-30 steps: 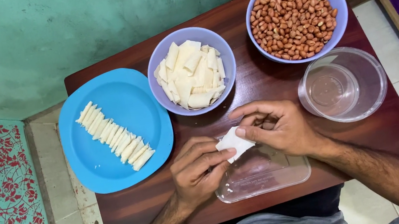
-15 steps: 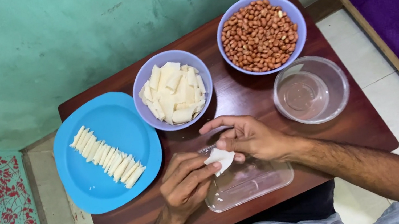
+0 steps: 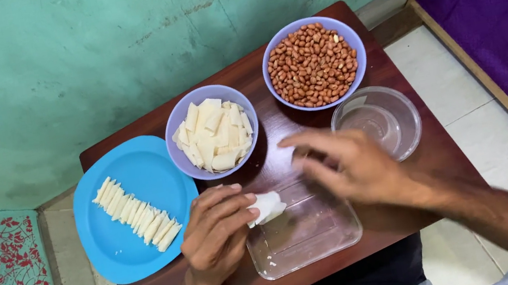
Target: The person sits at a table and wraps individual peanuts in thin white sheets by hand. They place the wrapped items into a clear plastic container and arrange them in a row on a blue plate.
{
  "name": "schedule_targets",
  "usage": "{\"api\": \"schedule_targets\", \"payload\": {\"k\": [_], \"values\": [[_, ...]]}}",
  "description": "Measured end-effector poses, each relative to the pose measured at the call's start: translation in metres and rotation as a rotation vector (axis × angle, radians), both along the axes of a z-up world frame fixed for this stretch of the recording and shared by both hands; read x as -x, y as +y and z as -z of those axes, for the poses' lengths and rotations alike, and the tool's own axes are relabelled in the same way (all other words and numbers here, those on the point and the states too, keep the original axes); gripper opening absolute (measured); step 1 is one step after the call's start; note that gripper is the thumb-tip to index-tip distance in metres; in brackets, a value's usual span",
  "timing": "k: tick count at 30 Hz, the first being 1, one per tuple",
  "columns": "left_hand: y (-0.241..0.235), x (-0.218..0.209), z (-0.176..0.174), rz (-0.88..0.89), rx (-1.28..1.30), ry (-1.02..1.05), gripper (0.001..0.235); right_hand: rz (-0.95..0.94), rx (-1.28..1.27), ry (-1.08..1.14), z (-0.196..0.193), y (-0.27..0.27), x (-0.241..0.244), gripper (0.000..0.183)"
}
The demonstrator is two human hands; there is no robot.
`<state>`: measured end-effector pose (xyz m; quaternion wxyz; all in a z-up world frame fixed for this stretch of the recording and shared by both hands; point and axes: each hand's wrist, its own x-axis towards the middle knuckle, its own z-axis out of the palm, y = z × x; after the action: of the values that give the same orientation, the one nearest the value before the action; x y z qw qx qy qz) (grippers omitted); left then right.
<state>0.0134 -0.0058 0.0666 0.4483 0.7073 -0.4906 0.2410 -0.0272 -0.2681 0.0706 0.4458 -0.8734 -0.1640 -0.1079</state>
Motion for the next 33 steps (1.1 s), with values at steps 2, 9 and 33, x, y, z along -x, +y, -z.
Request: {"api": "schedule_targets", "payload": {"k": [2, 9, 33], "values": [[-0.005, -0.008, -0.008, 0.073, -0.003, 0.023, 0.012, 0.010, 0.110, -0.099, -0.007, -0.027, -0.016, 0.031], [-0.045, -0.042, -0.026, 0.037, 0.016, 0.377, 0.021, 0.137, 0.486, 0.129, -0.021, -0.108, -0.080, 0.032], [-0.182, -0.157, 0.021, 0.507, 0.178, 1.465, 0.022, 0.068, 0.439, 0.385, -0.043, -0.119, -0.142, 0.015]]}}
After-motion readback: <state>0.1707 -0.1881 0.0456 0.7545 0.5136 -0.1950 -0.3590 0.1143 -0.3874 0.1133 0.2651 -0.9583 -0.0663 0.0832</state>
